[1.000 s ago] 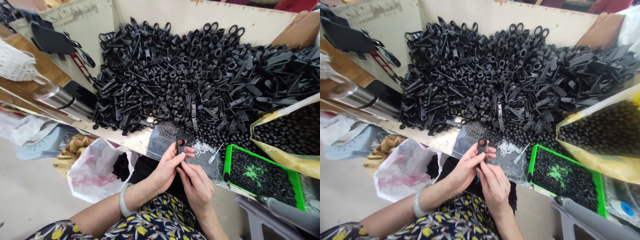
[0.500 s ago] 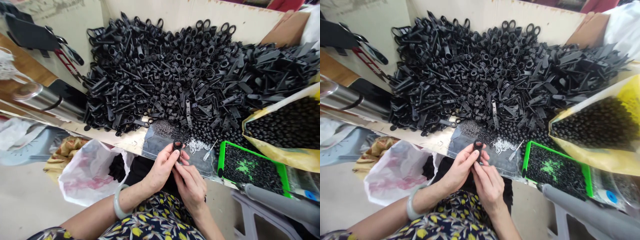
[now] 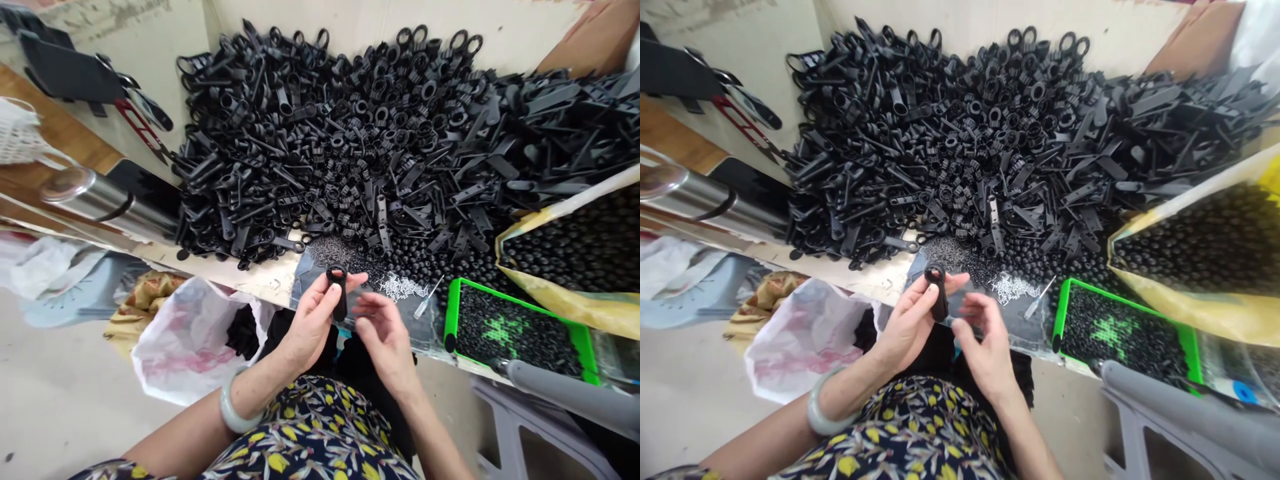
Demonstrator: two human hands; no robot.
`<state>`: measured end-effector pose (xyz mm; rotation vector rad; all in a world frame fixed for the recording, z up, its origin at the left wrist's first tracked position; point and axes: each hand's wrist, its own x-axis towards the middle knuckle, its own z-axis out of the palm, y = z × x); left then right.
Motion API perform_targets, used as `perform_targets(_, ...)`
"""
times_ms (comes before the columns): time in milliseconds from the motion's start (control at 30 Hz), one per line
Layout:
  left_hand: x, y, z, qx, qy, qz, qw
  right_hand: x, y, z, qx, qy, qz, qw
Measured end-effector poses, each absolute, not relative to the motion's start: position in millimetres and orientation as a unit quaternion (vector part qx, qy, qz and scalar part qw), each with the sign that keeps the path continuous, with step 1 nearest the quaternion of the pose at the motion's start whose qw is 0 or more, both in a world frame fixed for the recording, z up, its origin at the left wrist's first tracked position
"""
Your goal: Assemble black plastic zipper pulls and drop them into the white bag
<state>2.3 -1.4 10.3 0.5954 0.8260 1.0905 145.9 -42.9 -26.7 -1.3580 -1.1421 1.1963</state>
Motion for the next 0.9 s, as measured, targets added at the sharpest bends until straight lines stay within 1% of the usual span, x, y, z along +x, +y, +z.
perform_targets(33, 1, -2, 12, 0.271, 0.372, 0.488, 0.742, 140, -40, -26, -0.538, -0.484, 0.517, 0.457)
perform_targets(100, -2, -4, 11, 0.277, 0.374, 0.472, 0.749, 131, -35, -25, -0.521, -0.511, 0.531, 0.430)
perform_targets(233, -19, -1, 3, 0.330, 0.404, 0.444, 0.728, 126, -31, -20, -0.529, -0.563, 0.475, 0.420)
perform_targets(367, -39, 4, 0, 0.439, 0.428, 0.401, 0.680, 129, -35, -13, -0.514, -0.618, 0.436, 0.405)
perform_targets(500, -45, 0, -1, 0.464, 0.433, 0.418, 0.650, 124, -39, -5, -0.533, -0.599, 0.427, 0.418)
perform_targets(567, -48, 0, -4, 0.452, 0.415, 0.420, 0.668, 122, -42, -4, -0.518, -0.557, 0.487, 0.428)
perform_targets(667, -60, 7, -9, 0.474, 0.362, 0.373, 0.711, 128, -46, -11, -0.436, -0.474, 0.644, 0.413)
perform_targets(700, -66, 11, -10, 0.498, 0.342, 0.348, 0.717, 133, -47, -15, -0.419, -0.458, 0.674, 0.401)
perform_targets(733, -71, 16, -10, 0.527, 0.329, 0.318, 0.717, 139, -48, -18, -0.423, -0.460, 0.676, 0.391)
perform_targets(767, -76, 20, -11, 0.551, 0.325, 0.296, 0.709, 145, -47, -22, -0.445, -0.485, 0.649, 0.381)
perform_targets(800, -79, 23, -11, 0.574, 0.331, 0.285, 0.692, 152, -46, -25, -0.478, -0.531, 0.593, 0.371)
perform_targets(900, -80, 26, -14, 0.624, 0.391, 0.311, 0.601, 167, -34, -32, -0.548, -0.701, 0.344, 0.301)
